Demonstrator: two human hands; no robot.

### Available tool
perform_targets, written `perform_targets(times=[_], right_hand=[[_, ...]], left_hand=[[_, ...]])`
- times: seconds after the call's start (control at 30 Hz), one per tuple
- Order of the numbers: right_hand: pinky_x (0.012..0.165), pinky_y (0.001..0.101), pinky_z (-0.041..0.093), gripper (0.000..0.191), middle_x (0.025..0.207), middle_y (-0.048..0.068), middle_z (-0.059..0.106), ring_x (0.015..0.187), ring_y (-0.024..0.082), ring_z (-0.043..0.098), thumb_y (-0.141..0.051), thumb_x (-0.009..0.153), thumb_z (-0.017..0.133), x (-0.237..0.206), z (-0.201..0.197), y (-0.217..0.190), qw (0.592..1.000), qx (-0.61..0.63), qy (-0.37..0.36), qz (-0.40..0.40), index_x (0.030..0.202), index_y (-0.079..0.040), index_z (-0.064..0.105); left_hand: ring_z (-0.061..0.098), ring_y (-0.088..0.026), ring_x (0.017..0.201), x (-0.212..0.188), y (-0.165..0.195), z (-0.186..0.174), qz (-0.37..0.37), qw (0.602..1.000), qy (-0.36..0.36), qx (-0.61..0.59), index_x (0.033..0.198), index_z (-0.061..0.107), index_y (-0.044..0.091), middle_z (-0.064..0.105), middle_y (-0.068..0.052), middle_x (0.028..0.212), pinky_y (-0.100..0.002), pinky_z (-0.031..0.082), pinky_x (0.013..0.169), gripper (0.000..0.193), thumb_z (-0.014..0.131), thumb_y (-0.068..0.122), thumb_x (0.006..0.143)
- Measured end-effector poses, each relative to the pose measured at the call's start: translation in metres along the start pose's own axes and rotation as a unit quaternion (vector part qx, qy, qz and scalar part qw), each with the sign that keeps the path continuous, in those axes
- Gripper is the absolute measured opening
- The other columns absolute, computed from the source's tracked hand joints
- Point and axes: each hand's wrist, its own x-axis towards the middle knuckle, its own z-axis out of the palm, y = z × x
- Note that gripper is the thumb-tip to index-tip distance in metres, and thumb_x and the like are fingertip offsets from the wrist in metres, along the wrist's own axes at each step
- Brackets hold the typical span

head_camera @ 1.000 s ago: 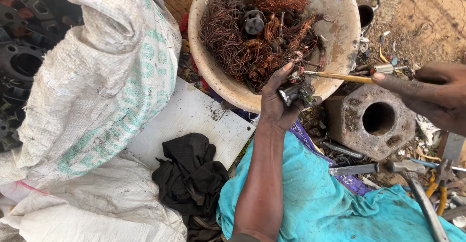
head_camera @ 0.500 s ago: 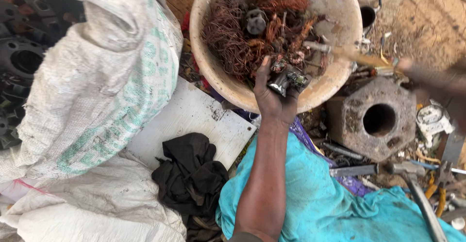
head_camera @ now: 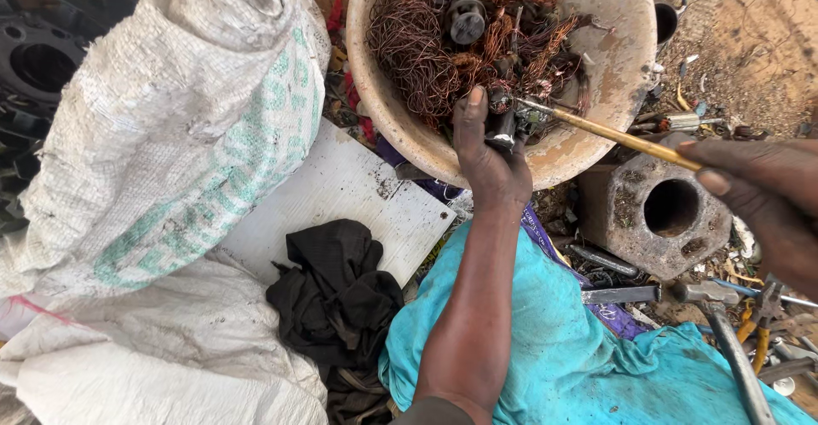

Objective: The person sits on the ground and dismantles small electric motor armatures, prying at the components with a screwdriver-like tool to separate copper windings, and hammering parts on a metal block. Sorted parts and copper wire accumulate in a large basin beside them.

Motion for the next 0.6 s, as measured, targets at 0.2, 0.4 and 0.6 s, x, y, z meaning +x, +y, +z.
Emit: perform_targets(times=[0.2, 0.4, 0.6], right_hand=[[0.047, 0.0403, 0.044, 0.033, 0.065, 0.011, 0.06, 0.055, 0.022, 0.053, -0.013, 0.096, 0.072, -0.007, 0.01, -0.052, 0.989, -0.07, -0.026, 0.125, 0.129, -0.007, 0.075], [0.042, 0.0382, 0.042, 0.039, 0.066, 0.012, 0.064, 0.05, 0.019, 0.054, -0.011, 0.09, 0.077, -0.03, 0.022, -0.084, 0.993, -0.098, -0.003, 0.067, 0.129, -0.008, 0.072], [0.047, 0.0306, 0.045, 0.033, 0.084, 0.013, 0.07, 0.055, 0.012, 0.06, -0.009, 0.093, 0.077, -0.036, 0.041, -0.118, 0.992, -0.049, 0.106, 0.052, 0.125, -0.004, 0.074]], left_hand=[[0.056, -0.009, 0.091, 0.002, 0.0, -0.001, 0.073, 0.995, -0.041, -0.049, 0.101, 0.054, 0.014, 0.057, 0.001, 0.097, -0.027, 0.051, 0.081, 0.024, 0.072, 0.03, 0.098], [0.055, -0.009, 0.092, 0.002, -0.001, -0.004, 0.079, 0.993, -0.041, -0.081, 0.104, 0.054, 0.016, 0.057, 0.001, 0.099, -0.027, 0.049, 0.081, 0.032, 0.076, 0.037, 0.095], [0.058, -0.009, 0.095, 0.002, -0.001, -0.005, 0.012, 0.992, 0.016, -0.122, 0.098, 0.057, 0.024, 0.057, 0.007, 0.098, -0.031, 0.052, 0.086, 0.033, 0.078, 0.044, 0.082]])
